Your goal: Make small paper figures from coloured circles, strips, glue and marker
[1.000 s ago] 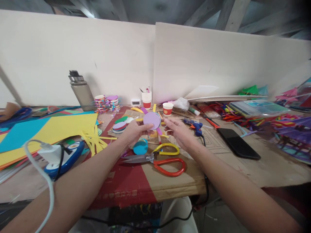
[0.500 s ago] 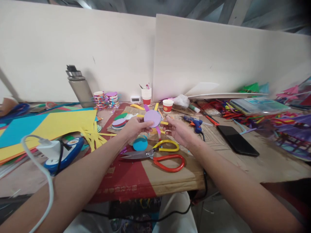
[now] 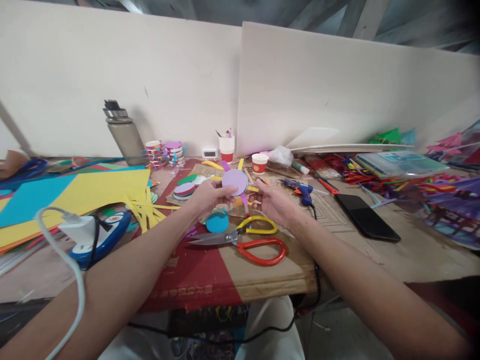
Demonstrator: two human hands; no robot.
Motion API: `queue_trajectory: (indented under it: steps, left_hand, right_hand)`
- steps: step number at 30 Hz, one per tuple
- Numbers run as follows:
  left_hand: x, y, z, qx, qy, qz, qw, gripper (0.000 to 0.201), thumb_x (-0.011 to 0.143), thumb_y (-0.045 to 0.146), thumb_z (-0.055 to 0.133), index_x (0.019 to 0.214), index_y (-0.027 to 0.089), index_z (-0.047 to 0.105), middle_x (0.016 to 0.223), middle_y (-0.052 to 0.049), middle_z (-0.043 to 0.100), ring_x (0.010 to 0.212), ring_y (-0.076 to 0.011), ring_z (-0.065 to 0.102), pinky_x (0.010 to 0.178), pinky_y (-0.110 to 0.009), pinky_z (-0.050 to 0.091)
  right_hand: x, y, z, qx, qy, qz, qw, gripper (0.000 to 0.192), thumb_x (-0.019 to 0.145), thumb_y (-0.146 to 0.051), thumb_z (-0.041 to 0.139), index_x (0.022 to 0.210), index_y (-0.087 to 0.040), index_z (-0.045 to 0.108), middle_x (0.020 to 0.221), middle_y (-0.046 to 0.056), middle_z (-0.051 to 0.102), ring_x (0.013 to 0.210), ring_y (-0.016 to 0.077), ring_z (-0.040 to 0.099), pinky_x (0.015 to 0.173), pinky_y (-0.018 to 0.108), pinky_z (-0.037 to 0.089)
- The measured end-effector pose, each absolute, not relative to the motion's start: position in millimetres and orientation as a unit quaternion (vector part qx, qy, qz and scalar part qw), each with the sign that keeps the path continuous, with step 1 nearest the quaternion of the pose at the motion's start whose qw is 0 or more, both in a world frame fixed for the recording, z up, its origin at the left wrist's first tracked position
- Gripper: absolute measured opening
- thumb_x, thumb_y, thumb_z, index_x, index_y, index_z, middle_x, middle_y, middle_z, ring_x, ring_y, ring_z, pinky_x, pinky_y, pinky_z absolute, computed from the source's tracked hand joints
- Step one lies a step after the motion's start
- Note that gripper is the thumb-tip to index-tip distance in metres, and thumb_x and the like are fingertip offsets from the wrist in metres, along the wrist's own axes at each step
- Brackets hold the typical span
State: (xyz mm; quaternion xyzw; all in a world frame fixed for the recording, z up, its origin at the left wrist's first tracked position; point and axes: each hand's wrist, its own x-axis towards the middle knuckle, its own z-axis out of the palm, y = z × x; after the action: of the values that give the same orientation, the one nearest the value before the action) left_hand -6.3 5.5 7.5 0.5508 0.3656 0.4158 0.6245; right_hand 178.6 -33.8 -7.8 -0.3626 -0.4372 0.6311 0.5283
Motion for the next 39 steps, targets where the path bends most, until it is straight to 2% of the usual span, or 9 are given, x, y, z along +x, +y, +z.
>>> queue_trajectory:
  steps: [8,14,21,25,31,35,39]
  left_hand:
    - [-7.0,7.4,6.0,0.526,0.371,0.419,0.640,0.038,0.053,0.027,0.089,0.080,0.008,0.070,0.069,-0.005,0.067,0.053,-0.0084,0.057,0.053,-0.022,0.047]
    - [-8.2,10.2,3.1,0.492,0.369,0.444,0.652,0.033,0.058,0.022,0.087,0.079,0.007,0.066,0.062,-0.002,0.063,0.050,-0.0073,0.056,0.049,-0.020,0.044]
    - [-9.6,11.0,3.5,0.475,0.354,0.473,0.652,0.036,0.056,0.020,0.087,0.082,0.011,0.063,0.069,0.000,0.064,0.050,-0.0063,0.055,0.048,-0.020,0.042]
    - [-12.3,12.6,3.8,0.476,0.346,0.478,0.652,0.037,0.055,0.020,0.087,0.082,0.011,0.063,0.070,0.000,0.063,0.053,-0.0055,0.054,0.049,-0.019,0.041]
    - [-14.7,17.9,2.6,0.460,0.314,0.492,0.669,0.039,0.057,0.022,0.086,0.085,0.013,0.062,0.074,0.000,0.063,0.058,-0.0067,0.056,0.053,-0.019,0.042]
    - [-14.3,13.0,5.7,0.559,0.299,0.530,0.563,0.036,0.057,0.027,0.085,0.084,0.015,0.065,0.081,-0.002,0.068,0.071,-0.0113,0.061,0.063,-0.022,0.045]
    - [-16.6,4.4,9.5,0.700,0.255,0.503,0.438,0.019,0.066,0.024,0.077,0.082,0.017,0.069,0.098,-0.008,0.072,0.098,-0.0202,0.065,0.085,-0.031,0.049]
  right_hand:
    - [176.9,-33.4,1.8,-0.391,-0.380,0.649,0.530,0.021,0.089,-0.036,0.056,0.086,-0.019,0.068,0.077,0.004,0.070,0.059,0.0109,0.056,0.050,0.021,0.041]
    - [183.6,-31.9,-0.6,-0.414,-0.410,0.608,0.539,0.026,0.082,-0.044,0.066,0.087,-0.019,0.071,0.077,0.004,0.068,0.060,0.0119,0.055,0.050,0.023,0.044]
    - [198.0,-21.0,-10.1,-0.455,-0.488,0.461,0.585,0.038,0.069,-0.054,0.070,0.081,-0.018,0.068,0.077,0.001,0.064,0.059,0.0087,0.050,0.051,0.022,0.037]
    - [205.2,-19.3,-7.7,-0.502,-0.499,0.396,0.585,0.036,0.065,-0.051,0.070,0.079,-0.018,0.068,0.066,-0.002,0.058,0.055,0.0085,0.045,0.049,0.022,0.030]
    - [223.4,-17.4,-3.9,-0.525,-0.484,0.292,0.636,0.032,0.065,-0.047,0.067,0.078,-0.018,0.067,0.071,-0.001,0.061,0.061,0.0108,0.047,0.056,0.025,0.037]
    - [224.7,-20.3,-4.2,-0.505,-0.510,0.271,0.642,0.037,0.074,-0.052,0.063,0.088,-0.019,0.069,0.079,0.001,0.064,0.067,0.0125,0.050,0.061,0.027,0.040]
    - [215.2,-32.7,-1.2,-0.447,-0.625,0.205,0.606,0.047,0.090,-0.059,0.045,0.104,-0.022,0.070,0.105,0.006,0.066,0.091,0.0180,0.056,0.076,0.031,0.045]
